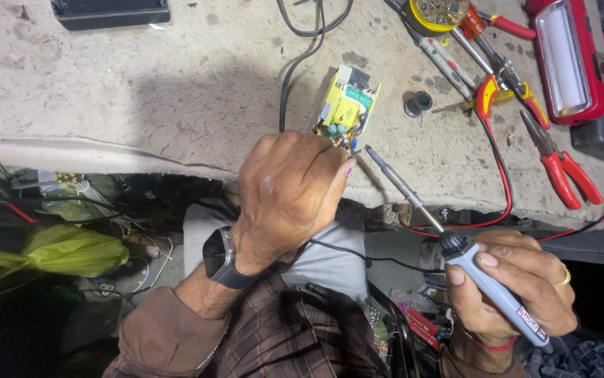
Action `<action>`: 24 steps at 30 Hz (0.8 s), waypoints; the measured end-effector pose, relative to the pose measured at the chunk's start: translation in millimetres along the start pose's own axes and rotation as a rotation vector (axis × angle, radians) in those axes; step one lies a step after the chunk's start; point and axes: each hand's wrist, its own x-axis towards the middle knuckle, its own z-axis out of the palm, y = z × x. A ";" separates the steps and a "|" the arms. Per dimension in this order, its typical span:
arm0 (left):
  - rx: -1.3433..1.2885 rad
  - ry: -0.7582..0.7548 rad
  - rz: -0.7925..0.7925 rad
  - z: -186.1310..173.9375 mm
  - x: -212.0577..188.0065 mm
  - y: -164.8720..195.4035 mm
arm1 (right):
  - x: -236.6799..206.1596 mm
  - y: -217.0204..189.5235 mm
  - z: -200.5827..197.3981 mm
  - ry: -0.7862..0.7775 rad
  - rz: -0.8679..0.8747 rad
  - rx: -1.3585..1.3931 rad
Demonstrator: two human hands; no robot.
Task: The person solders wires to a small green circuit board using a soldering iron and solder wire. They also use pliers to strip and trim wires, and handle a yellow component and a black plastic housing during the process.
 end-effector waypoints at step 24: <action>-0.002 -0.005 -0.016 -4.3 2.4 -6.2 | 12.6 -6.8 11.4 -0.059 -0.030 -0.033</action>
